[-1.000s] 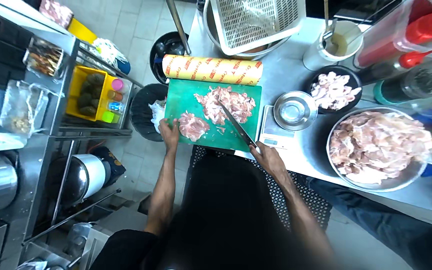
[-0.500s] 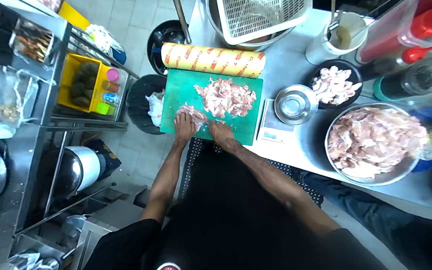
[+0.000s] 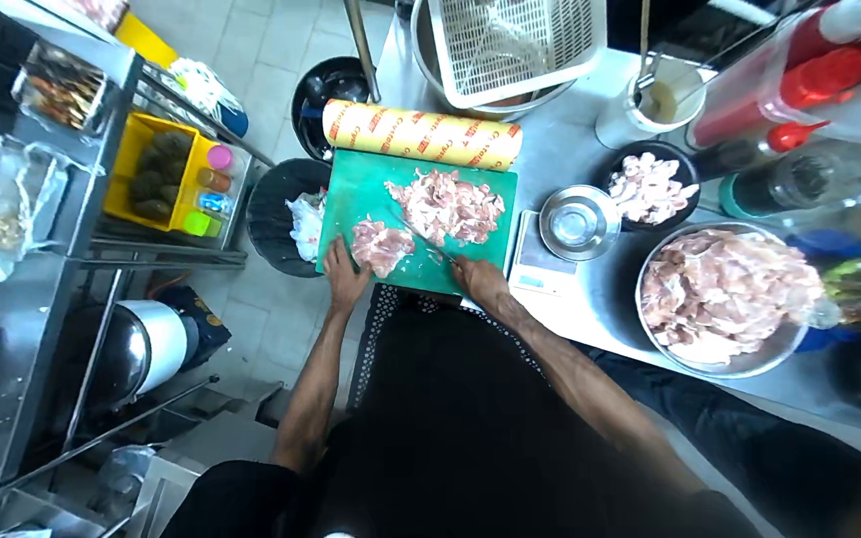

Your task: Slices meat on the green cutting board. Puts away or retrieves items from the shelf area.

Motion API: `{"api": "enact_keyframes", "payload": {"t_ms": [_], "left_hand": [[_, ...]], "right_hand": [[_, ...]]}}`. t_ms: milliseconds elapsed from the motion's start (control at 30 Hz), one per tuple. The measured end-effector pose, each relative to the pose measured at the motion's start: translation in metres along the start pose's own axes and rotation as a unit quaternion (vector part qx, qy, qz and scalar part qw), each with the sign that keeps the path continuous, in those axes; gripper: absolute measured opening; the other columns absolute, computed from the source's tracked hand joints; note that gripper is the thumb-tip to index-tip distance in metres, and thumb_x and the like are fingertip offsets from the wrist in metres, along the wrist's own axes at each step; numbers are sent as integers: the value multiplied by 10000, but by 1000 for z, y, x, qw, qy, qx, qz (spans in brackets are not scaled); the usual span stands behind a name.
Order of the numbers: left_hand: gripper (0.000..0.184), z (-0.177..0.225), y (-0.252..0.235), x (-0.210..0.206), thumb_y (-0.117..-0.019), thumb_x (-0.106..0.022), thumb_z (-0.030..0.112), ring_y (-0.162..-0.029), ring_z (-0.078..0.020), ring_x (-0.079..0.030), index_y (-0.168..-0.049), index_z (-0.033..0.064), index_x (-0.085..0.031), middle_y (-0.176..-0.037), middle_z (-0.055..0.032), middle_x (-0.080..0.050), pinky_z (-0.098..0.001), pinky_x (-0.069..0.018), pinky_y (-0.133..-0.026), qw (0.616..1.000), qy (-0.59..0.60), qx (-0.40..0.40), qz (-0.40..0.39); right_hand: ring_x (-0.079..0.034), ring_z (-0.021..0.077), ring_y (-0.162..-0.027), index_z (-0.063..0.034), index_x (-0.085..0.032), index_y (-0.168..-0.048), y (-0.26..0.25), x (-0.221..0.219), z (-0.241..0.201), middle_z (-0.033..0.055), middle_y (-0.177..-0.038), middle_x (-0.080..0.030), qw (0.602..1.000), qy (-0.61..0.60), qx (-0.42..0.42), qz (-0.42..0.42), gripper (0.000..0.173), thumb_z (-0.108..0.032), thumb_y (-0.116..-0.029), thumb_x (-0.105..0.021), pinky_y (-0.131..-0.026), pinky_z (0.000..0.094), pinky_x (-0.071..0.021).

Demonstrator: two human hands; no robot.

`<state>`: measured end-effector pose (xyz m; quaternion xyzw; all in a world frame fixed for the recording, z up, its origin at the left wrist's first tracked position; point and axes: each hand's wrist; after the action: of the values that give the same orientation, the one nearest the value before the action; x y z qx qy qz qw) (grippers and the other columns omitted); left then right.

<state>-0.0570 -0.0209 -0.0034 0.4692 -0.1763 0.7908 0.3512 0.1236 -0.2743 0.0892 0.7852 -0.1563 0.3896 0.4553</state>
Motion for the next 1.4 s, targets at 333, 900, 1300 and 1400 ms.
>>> {"api": "enact_keyframes", "payload": {"t_ms": [333,900,1300,1400], "left_hand": [[334,21,-16,-18,-980,-546,296,-1183,-450,-542,-1150,21,-632,-1237,-236,-576,-611,-470,-942,989,-73,-118,-48],[313,-2,16,4,-968,-587,189,-1225,-378,-574,-1222,13,-630,-1265,-211,-616,-499,-474,-1060,990,35,-138,24],[283,-9,-11,-13,-993,-529,243,-1184,-420,-562,-1137,13,-609,-1220,-220,-594,-562,-478,-996,984,-62,-167,-28],[324,-19,-16,-10,-1005,-542,250,-1159,-380,-592,-1213,13,-615,-1204,-211,-627,-548,-475,-1021,998,13,-60,6]], "right_hand": [[-707,439,-981,-105,-579,-1334,-42,-28,-74,229,-1064,-708,998,38,45,-11,402,-363,-1105,-371,-770,603,-571],[-721,382,-870,-147,-665,-1194,17,-17,-50,171,-918,-715,997,-61,38,15,385,-435,-1086,-433,-699,566,-582],[-712,395,-937,-131,-672,-1165,30,-26,35,178,-975,-716,996,6,28,-86,387,-447,-1064,-473,-768,598,-570],[-706,384,-935,-133,-688,-1144,55,-5,70,169,-966,-715,992,-1,18,-125,411,-470,-1062,-468,-782,599,-556]]}}
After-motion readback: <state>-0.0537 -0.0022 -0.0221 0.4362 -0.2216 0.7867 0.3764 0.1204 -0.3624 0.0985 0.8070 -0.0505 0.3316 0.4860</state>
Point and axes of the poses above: each hand's wrist, its own y-axis away from the middle knuckle, its own x-axis out of the back of the hand, z = x × y
